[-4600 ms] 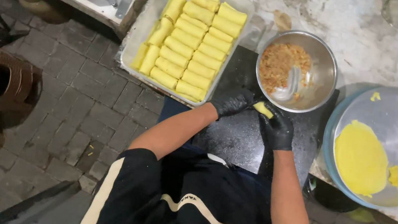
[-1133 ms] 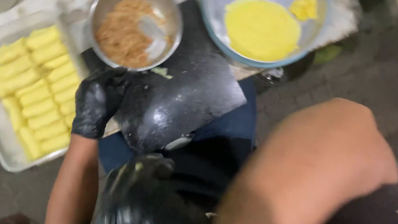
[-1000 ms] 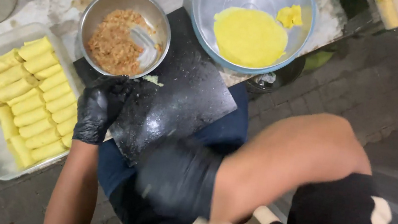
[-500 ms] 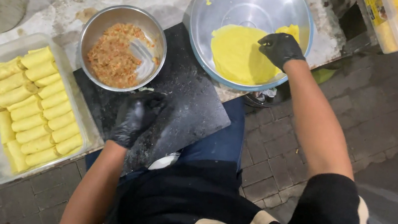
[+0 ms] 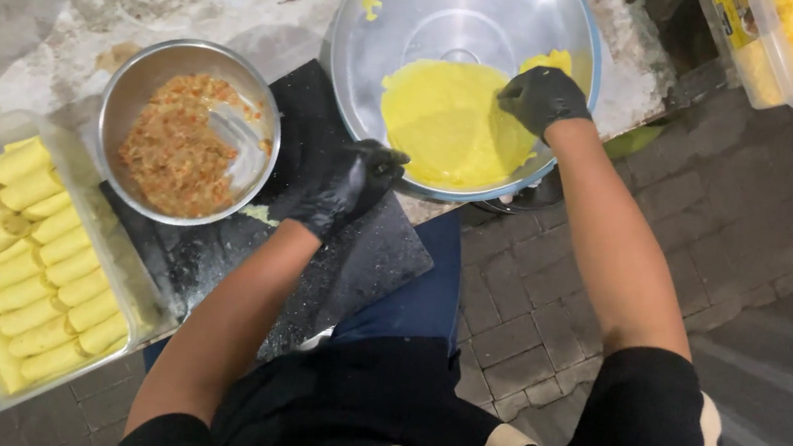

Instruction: Assembling rolls by placing filling onto thin wrappers and rolling them into cylinders.

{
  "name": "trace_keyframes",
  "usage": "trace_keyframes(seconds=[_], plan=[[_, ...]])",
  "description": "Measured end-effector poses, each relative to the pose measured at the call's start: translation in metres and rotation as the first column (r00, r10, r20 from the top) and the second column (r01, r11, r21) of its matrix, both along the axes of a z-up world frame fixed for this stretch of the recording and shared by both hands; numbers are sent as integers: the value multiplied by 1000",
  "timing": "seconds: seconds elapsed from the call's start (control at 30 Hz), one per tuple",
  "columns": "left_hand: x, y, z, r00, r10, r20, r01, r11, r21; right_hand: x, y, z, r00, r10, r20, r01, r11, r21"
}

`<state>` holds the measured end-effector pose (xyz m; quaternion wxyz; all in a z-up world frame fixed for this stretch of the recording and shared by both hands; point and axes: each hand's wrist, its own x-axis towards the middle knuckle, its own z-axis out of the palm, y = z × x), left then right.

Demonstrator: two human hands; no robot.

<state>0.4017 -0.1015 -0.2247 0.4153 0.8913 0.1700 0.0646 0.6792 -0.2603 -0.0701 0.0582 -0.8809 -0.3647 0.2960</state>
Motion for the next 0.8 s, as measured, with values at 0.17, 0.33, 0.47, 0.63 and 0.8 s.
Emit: trace_keyframes(seconds=[0.17, 0.33, 0.47, 0.63, 0.8], plan=[[52, -17, 80, 997, 2, -79, 20, 962, 274, -12, -11, -23, 992, 42, 120, -55, 993, 105], [112, -9, 46, 999, -5, -53, 27, 911, 412, -22, -13, -37, 983, -40, 180, 13, 989, 147], [146, -15, 77, 999, -35, -15, 38, 884, 466, -14, -11, -56, 976, -202, 85, 181, 961, 208], [184, -14, 28, 999, -46, -14, 46, 835, 548, -4, -17, -77, 972, -233, -43, 236, 933, 273], [188, -15, 27, 999, -37, -17, 40, 787, 616, -9, -27, -57, 951, -288, -113, 309, 875, 374]])
